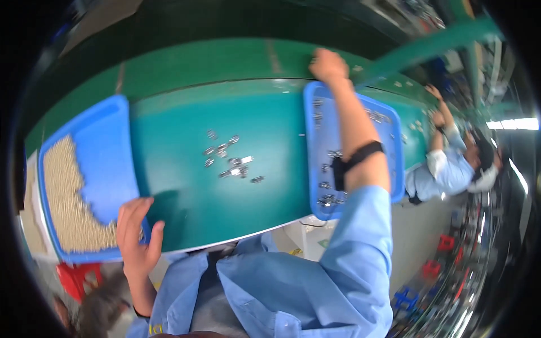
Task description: The person picks up a white plastic component and a metal part by hand, fits the metal part into the plastic component, and places the assembled unit onto the conveyor belt.
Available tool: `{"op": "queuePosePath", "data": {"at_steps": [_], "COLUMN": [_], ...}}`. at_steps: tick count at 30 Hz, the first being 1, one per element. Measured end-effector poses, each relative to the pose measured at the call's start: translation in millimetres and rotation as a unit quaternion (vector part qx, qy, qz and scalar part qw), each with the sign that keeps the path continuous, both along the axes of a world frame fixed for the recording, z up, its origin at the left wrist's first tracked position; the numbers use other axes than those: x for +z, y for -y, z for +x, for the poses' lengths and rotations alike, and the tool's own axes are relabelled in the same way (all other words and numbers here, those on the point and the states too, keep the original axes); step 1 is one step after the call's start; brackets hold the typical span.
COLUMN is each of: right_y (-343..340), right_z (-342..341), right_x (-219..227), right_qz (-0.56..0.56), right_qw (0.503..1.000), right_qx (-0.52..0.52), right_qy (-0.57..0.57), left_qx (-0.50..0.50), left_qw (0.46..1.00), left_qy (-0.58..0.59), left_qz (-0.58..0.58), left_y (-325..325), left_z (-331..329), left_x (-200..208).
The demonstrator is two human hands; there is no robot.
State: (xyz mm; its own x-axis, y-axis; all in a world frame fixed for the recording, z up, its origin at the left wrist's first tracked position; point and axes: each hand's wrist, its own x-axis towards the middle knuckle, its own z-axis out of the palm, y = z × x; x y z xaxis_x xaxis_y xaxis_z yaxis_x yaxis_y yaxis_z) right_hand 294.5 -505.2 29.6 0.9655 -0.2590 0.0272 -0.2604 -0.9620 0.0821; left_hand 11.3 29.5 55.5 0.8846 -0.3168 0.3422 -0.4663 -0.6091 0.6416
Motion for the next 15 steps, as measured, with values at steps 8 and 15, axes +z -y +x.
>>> {"op": "queuePosePath", "data": {"at_steps": [8, 15], "right_y": [-120, -239], "right_z": [-104, -239], "right_x": [60, 10], "right_qz": [0.007, 0.189], "right_qw": [0.966, 0.932], "right_qx": [0.246, 0.297], "right_qy": [0.074, 0.080], "left_qx": [0.116, 0.272], "left_qw": [0.991, 0.955], "left_qy": [0.056, 0.099], "left_qz": [0.046, 0.064], "left_y": [-60, -90], "left_z": [15, 13], "left_x": [-13, -24]}}
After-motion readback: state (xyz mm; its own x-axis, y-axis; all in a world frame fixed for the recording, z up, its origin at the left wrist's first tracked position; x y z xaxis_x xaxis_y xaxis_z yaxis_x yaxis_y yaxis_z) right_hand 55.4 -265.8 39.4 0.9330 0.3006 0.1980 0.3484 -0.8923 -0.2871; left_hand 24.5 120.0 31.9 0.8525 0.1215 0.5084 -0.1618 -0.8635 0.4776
